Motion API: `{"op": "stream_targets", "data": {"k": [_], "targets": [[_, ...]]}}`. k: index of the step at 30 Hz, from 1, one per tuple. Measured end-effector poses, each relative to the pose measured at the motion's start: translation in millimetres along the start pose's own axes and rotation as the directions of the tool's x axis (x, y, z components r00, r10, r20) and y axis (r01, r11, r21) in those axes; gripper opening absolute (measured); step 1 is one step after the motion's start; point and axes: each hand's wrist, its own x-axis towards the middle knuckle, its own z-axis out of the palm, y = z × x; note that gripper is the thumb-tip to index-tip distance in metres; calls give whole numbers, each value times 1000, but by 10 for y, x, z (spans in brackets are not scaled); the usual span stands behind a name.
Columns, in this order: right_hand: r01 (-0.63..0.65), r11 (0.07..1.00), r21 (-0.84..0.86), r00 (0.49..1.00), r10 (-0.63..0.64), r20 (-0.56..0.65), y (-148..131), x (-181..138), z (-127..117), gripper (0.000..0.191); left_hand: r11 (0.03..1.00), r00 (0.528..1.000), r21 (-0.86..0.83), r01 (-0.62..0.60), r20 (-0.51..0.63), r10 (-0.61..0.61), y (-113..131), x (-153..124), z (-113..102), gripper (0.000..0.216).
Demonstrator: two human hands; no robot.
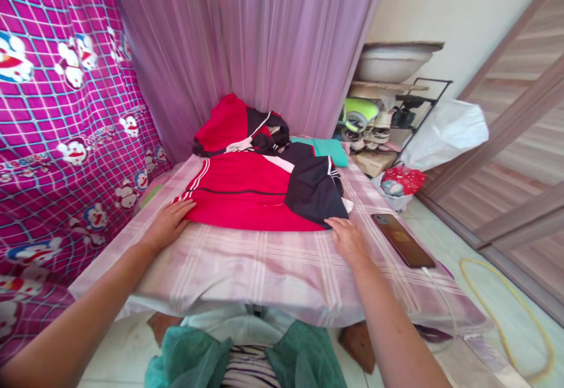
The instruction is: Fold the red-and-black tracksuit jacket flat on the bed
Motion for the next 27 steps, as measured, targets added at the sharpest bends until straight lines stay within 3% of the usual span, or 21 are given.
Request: {"op": "stream_targets", "data": {"k": [7,15,19,23,27], "targets": [[-29,997,-76,1000,28,-6,57,59,-151,39,995,996,-68,-76,45,79,-178,83,-160,41],[-33,997,-66,997,38,67,-13,-65,-164,39,997,989,-50,-62,131,68,-79,-64,-240,44],[-18,1000,7,999,17,44,-100,-20,-219,39,1000,981,-19,-13,194,17,6,16,-336,50],[-22,997,73,992,31,-125,-386,201,-191,31,994,994,-82,-71,76,77,351,268,-319,49],[-12,993,117,963,43,-265,-705,533,-59,29,990,988,-125,-66,-145,48,854,528,-103,45]]}}
